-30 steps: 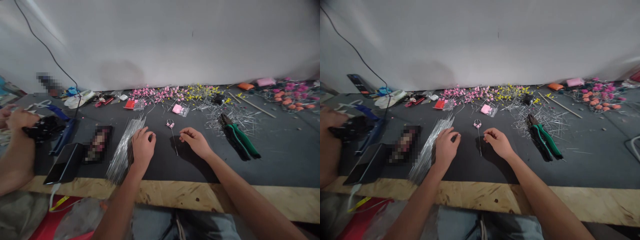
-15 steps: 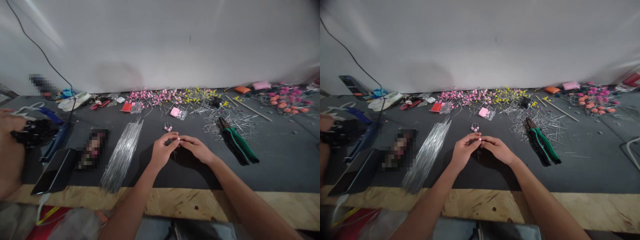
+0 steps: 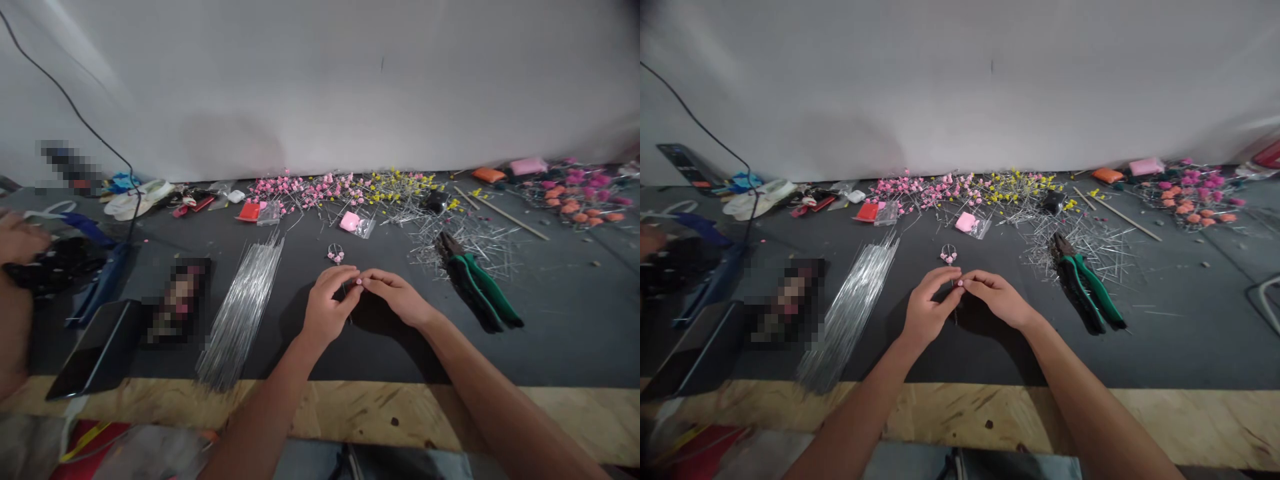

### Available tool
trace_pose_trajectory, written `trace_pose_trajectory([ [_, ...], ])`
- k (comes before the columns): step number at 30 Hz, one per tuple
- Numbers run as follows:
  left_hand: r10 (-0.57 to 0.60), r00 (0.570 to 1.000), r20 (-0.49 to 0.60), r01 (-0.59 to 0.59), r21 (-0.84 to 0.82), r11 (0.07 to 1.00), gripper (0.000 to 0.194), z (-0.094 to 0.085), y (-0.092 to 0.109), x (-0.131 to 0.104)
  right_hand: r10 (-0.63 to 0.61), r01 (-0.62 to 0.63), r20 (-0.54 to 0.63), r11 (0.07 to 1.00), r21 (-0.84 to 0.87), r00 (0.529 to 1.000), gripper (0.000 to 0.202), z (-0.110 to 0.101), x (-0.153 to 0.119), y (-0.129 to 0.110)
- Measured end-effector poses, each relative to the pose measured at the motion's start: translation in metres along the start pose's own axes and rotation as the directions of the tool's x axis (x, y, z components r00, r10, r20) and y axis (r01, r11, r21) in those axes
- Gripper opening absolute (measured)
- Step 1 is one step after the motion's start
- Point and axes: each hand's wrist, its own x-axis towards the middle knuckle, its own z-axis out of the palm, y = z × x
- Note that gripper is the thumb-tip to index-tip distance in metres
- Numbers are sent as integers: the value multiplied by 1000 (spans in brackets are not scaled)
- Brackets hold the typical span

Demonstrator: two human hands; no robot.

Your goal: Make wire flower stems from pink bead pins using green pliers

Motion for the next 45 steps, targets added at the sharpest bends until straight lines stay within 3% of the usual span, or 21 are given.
trace_pose_trajectory([
  [6,72,997,7,-73,134,988,18,-3,-2,1,-11,8,-29,996,-90,1000,24,2,1,0],
  [10,41,994,-100,-25,152,988,13,-10,-9,5,-47,11,-188,982,-187,981,20,7,2,3],
  [13,-39,975,-217,77,170,982,13,-16,-17,8,-144,39,-224,908,-416,964,20,12,1,7],
  [16,-111,951,-287,162,161,973,15,-21,-25,10,-228,88,-137,759,-645,964,29,17,-2,8],
  [19,-169,938,-303,214,124,969,19,-24,-33,12,-199,113,-33,675,-729,979,35,21,-6,6],
  [24,-287,910,-300,313,44,949,28,-32,-49,16,-162,282,234,666,-691,959,45,26,-11,-3],
  [26,-311,904,-294,331,19,943,30,-33,-54,18,-167,319,287,698,-641,943,44,26,-10,-3],
  [28,-332,899,-286,343,-12,939,31,-34,-57,19,-218,289,191,746,-600,957,39,21,-6,3],
  [29,-341,897,-282,347,-31,937,31,-34,-58,19,-253,248,76,770,-587,964,36,18,-2,6],
  [31,-357,893,-272,353,-65,933,30,-34,-56,19,-295,107,-219,788,-606,930,33,11,8,15],
  [33,-367,894,-257,357,-86,930,29,-35,-53,19,-288,0,-365,786,-618,885,37,5,22,21],
  [39,-389,900,-194,367,-140,920,27,-36,-42,19,-333,26,-321,730,-683,886,55,4,57,22],
  [45,-336,935,-111,325,-105,940,25,-31,-29,13,-329,25,-306,717,-697,893,59,3,62,22],
])
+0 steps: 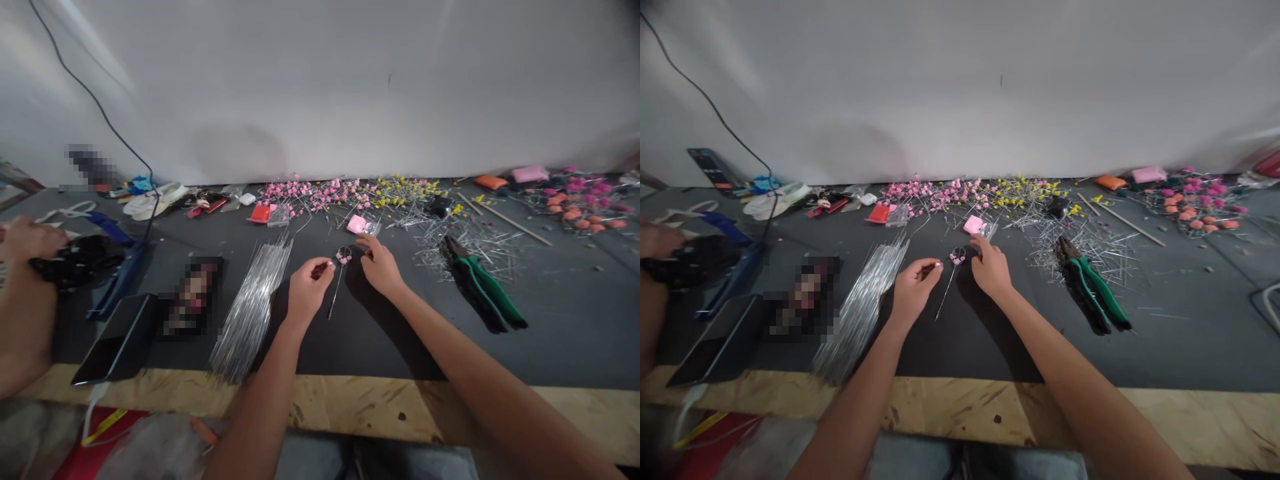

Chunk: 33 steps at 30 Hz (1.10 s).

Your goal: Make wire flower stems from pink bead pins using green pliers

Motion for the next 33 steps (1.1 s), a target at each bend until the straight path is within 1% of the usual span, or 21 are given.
trace_pose_trajectory([
  [4,72,992,104,-75,33,997,21,7,12,-14,-4,5,23,999,-43,1000,64,-1,-1,0],
  [7,92,972,218,-107,59,993,18,13,21,-25,3,1,45,997,-82,999,67,-1,0,-1],
  [9,95,946,311,-123,71,990,18,16,25,-29,5,0,55,995,-95,998,68,-1,-1,-2],
  [12,95,895,436,-138,68,988,17,20,29,-34,2,4,65,996,-94,998,67,-2,-1,-4],
  [15,97,863,496,-158,83,984,17,22,29,-34,9,-1,77,995,-102,997,66,-3,-1,-5],
  [17,95,862,499,-175,116,978,17,22,28,-33,19,-9,88,993,-115,996,66,-3,-2,-6],
  [21,85,886,457,-189,186,964,18,18,27,-29,22,-8,109,992,-126,994,66,-3,-2,-7],
  [28,54,905,422,-190,286,939,18,3,27,-19,38,-23,107,990,-137,994,65,-5,-3,-11],
  [33,44,927,372,-181,344,921,17,-7,23,-14,52,-37,106,990,-138,993,64,-5,-3,-12],
])
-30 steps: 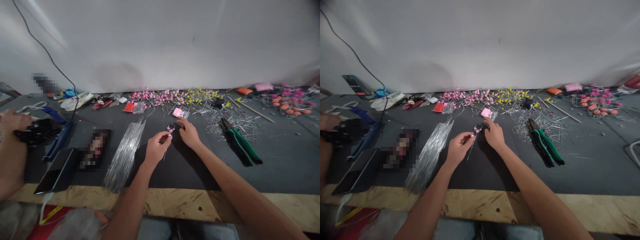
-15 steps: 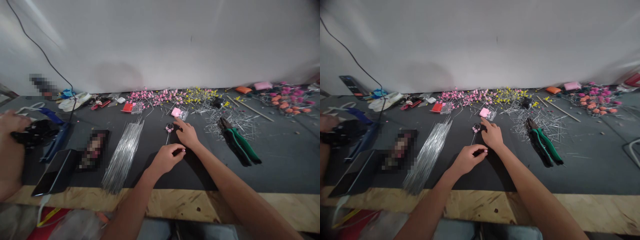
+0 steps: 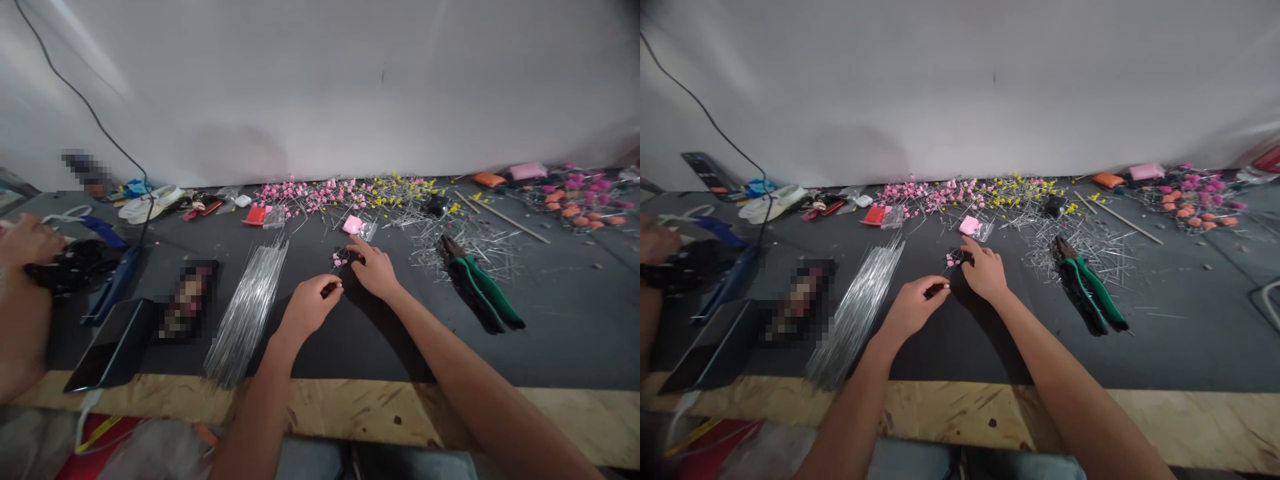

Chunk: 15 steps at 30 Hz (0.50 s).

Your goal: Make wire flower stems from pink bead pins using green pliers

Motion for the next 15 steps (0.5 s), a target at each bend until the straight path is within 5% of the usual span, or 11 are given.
trace_pose_trajectory([
  [15,-13,984,-180,40,151,988,16,-1,-23,7,-51,51,52,999,10,997,64,-4,-3,0],
])
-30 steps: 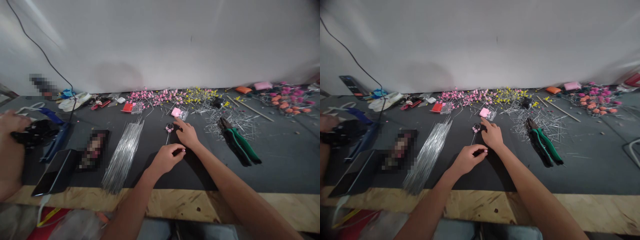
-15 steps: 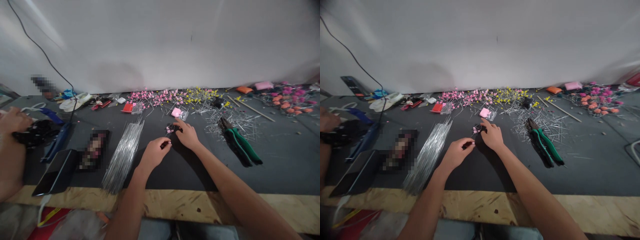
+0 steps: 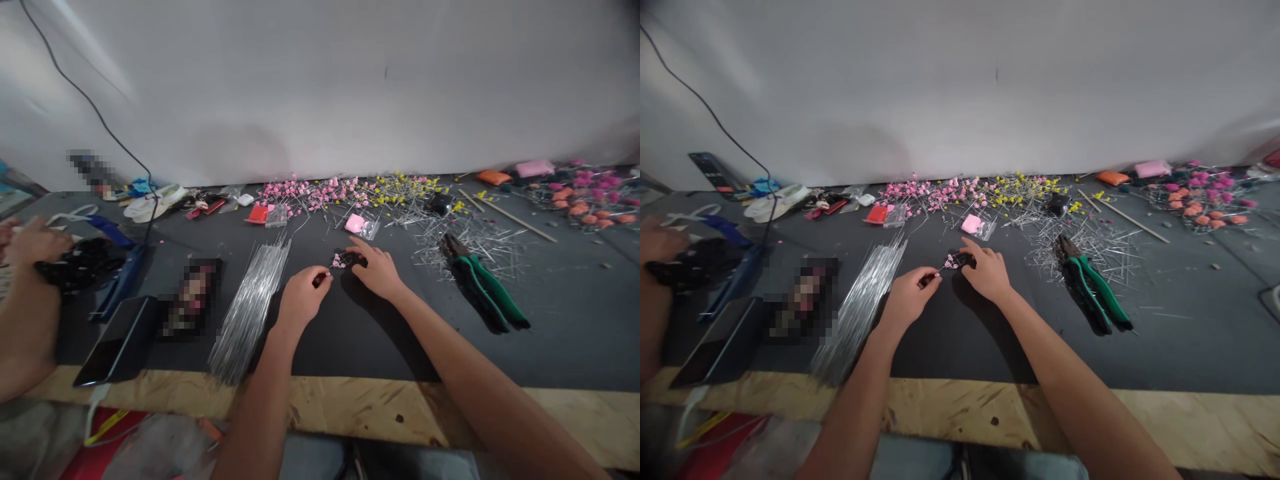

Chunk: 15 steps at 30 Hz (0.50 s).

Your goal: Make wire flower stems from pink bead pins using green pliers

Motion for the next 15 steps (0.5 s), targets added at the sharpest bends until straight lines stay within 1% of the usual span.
trace_pose_trajectory([
  [3,4,999,-40,-3,20,1000,15,3,-1,1,-11,11,-5,1000,7,1000,61,0,-1,1],
  [8,76,979,-190,-65,65,996,15,5,-2,1,-15,16,-18,999,31,1000,53,-1,-7,5],
  [11,104,973,-205,-93,62,994,14,6,-4,0,-31,31,-10,998,46,999,53,-2,-12,6],
  [15,81,973,-217,-71,54,996,13,8,-7,0,-61,60,4,997,41,998,61,-3,-16,5],
])
